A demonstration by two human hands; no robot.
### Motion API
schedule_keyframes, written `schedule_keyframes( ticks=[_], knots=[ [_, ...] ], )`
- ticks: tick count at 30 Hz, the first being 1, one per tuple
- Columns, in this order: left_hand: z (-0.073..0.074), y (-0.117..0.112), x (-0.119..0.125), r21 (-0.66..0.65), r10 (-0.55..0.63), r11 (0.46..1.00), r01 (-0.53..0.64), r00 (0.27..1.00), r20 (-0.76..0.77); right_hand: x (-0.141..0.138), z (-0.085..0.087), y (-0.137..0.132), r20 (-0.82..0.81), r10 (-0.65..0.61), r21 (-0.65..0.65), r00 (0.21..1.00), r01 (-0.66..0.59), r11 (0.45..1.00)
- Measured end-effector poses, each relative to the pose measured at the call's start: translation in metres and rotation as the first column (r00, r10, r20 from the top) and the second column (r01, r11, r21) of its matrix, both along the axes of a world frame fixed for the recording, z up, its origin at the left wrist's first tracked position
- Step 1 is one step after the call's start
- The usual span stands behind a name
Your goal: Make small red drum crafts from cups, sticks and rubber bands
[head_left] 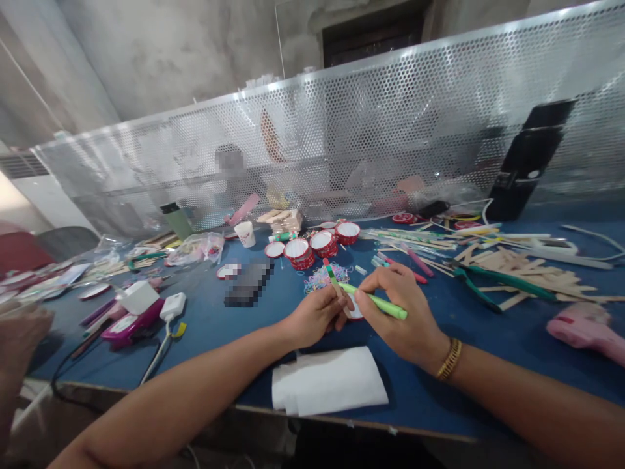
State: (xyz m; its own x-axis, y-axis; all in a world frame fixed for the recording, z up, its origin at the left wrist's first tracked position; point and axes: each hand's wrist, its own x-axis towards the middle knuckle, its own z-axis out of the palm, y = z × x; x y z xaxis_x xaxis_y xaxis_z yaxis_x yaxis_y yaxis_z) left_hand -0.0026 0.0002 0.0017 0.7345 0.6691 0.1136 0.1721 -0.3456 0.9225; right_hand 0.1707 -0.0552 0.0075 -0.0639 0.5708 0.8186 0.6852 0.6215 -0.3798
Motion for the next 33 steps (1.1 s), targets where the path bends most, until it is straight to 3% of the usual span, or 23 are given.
schedule_keyframes(
  ticks=[11, 16, 25, 33],
  knots=[
    [0.0004, 0.0011, -0.0018, -0.123, 0.030, 0.992, -0.026, 0.999, 0.030, 0.0013, 0.0055, -0.0063, -0.024, 0.048, 0.028, 0.999, -0.048, 0.998],
    [0.0015, -0.0001, -0.0022, -0.108, 0.030, 0.994, -0.028, 0.999, 0.019, 0.0011, 0.0088, -0.0085, 0.002, 0.092, 0.054, 0.996, -0.092, 0.994],
    [-0.0008, 0.0025, -0.0020, -0.141, -0.013, 0.990, 0.010, 1.000, -0.018, 0.0045, 0.0041, -0.0020, -0.035, -0.003, -0.008, 0.999, 0.003, 1.000],
    [0.0017, 0.0017, -0.0018, -0.094, -0.014, 0.996, 0.012, 1.000, -0.028, 0.0030, 0.0046, -0.0012, -0.033, 0.034, -0.021, 0.999, -0.034, 0.999]
  ],
)
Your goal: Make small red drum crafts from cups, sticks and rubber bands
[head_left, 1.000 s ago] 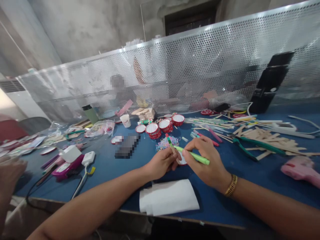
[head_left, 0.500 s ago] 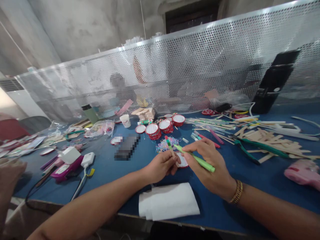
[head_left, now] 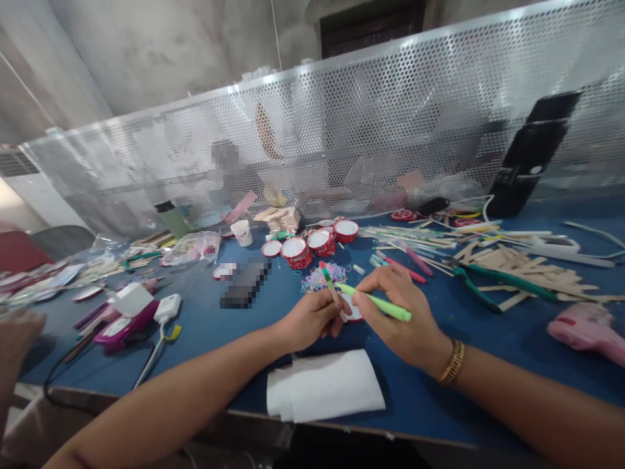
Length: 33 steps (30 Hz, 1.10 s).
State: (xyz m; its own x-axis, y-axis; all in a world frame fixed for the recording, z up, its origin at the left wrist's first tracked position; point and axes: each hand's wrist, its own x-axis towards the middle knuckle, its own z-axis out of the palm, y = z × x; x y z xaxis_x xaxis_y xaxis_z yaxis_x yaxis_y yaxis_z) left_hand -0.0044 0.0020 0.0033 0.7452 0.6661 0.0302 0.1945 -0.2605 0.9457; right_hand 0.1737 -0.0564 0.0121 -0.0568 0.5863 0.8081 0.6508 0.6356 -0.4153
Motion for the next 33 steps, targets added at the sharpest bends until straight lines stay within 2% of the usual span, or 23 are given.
schedule_keyframes(
  ticks=[12, 16, 18, 22, 26, 33],
  knots=[
    [-0.0025, 0.0006, -0.0009, 0.061, -0.006, 0.998, 0.007, 1.000, -0.006, -0.0007, -0.0041, 0.0048, 0.033, 0.023, -0.037, 0.999, -0.022, 0.999],
    [-0.0050, 0.0019, -0.0012, 0.040, -0.004, 0.999, 0.004, 1.000, -0.004, -0.0009, -0.0032, 0.0035, 0.022, -0.020, -0.010, 1.000, 0.020, 1.000],
    [-0.0055, 0.0020, -0.0008, 0.026, 0.000, 1.000, 0.000, 1.000, 0.001, -0.0015, -0.0026, 0.0028, 0.027, -0.002, -0.011, 1.000, 0.002, 1.000],
    [-0.0041, 0.0010, 0.0002, 0.030, 0.012, 0.999, -0.012, 1.000, 0.006, -0.0024, -0.0033, 0.0031, 0.061, 0.040, -0.069, 0.997, -0.035, 0.997],
    [-0.0020, -0.0002, 0.0008, 0.008, 0.026, 1.000, -0.026, 1.000, 0.003, -0.0023, -0.0046, 0.0036, 0.027, 0.000, -0.051, 1.000, 0.001, 0.999],
    [0.0010, -0.0015, 0.0011, 0.019, 0.042, 0.999, -0.042, 0.999, 0.005, -0.0030, -0.0045, 0.0052, 0.030, 0.027, -0.066, 0.999, -0.025, 0.997]
  ],
)
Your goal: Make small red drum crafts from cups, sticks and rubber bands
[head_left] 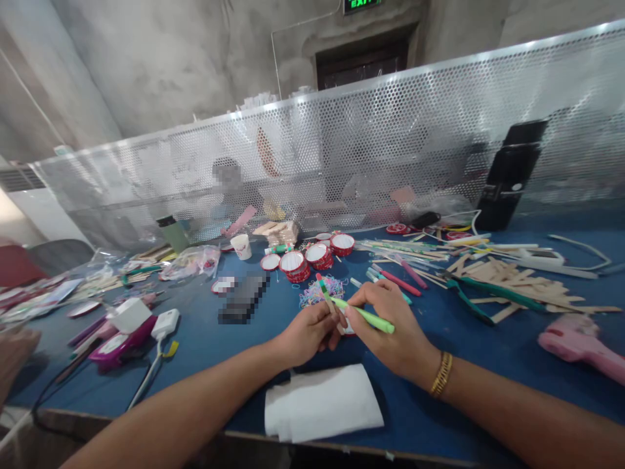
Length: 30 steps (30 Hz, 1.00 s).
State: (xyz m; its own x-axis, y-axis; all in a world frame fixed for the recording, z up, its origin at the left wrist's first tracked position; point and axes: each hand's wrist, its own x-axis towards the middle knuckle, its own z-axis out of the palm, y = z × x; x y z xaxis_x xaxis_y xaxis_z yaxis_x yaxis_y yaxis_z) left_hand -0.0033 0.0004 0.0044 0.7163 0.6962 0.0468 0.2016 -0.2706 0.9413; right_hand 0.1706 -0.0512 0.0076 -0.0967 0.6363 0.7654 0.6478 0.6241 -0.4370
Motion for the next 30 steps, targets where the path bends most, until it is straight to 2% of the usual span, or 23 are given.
schedule_keyframes(
  ticks=[3, 8, 13, 19, 25, 30],
  knots=[
    [0.0011, -0.0005, 0.0005, 0.002, -0.002, 1.000, 0.002, 1.000, 0.005, 0.0000, 0.0001, -0.0002, -0.024, -0.025, 0.025, 0.999, 0.026, 0.999],
    [0.0026, -0.0017, 0.0015, 0.007, -0.001, 1.000, 0.001, 1.000, -0.004, -0.0003, 0.0007, -0.0012, 0.003, 0.024, -0.002, 1.000, -0.024, 1.000],
    [0.0002, -0.0006, 0.0006, -0.011, 0.008, 1.000, -0.008, 1.000, -0.007, 0.0009, 0.0001, -0.0008, -0.020, -0.031, -0.002, 0.999, 0.031, 1.000],
    [-0.0014, 0.0004, 0.0005, 0.014, -0.010, 1.000, 0.010, 1.000, -0.016, -0.0006, 0.0007, -0.0011, 0.010, 0.035, -0.019, 0.999, -0.035, 0.999],
    [0.0012, -0.0011, 0.0017, 0.004, 0.003, 1.000, -0.003, 1.000, -0.029, 0.0003, 0.0018, -0.0019, -0.035, -0.031, 0.011, 0.999, 0.031, 0.999],
    [0.0020, -0.0016, 0.0019, 0.029, -0.009, 1.000, 0.010, 1.000, -0.029, -0.0015, 0.0018, -0.0019, 0.014, 0.035, -0.034, 0.999, -0.035, 0.999]
  ],
)
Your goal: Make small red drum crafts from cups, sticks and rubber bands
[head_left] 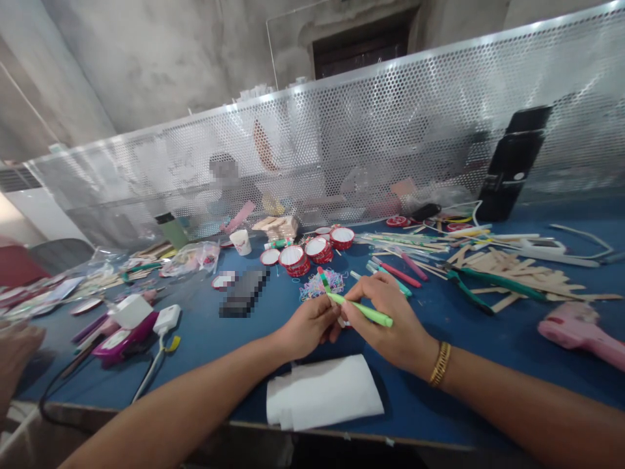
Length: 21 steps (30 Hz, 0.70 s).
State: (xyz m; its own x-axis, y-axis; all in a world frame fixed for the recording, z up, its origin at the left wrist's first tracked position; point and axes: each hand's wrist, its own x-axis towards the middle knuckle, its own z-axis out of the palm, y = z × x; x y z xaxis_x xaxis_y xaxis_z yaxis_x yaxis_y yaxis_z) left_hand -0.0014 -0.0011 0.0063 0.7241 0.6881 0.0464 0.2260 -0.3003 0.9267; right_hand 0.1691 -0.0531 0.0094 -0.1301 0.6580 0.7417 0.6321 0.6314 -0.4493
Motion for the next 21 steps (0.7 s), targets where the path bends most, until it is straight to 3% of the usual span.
schedule_keyframes(
  ticks=[17, 21],
  knots=[
    [-0.0022, 0.0003, -0.0004, -0.049, 0.026, 0.998, -0.025, 1.000, 0.010, 0.0043, -0.0043, 0.0033, -0.047, -0.088, 0.065, 0.995, 0.091, 0.994],
    [-0.0020, 0.0008, -0.0010, -0.058, 0.026, 0.998, -0.025, 1.000, 0.011, 0.0060, -0.0051, 0.0059, -0.037, -0.059, 0.026, 0.998, 0.060, 0.998]
  ],
)
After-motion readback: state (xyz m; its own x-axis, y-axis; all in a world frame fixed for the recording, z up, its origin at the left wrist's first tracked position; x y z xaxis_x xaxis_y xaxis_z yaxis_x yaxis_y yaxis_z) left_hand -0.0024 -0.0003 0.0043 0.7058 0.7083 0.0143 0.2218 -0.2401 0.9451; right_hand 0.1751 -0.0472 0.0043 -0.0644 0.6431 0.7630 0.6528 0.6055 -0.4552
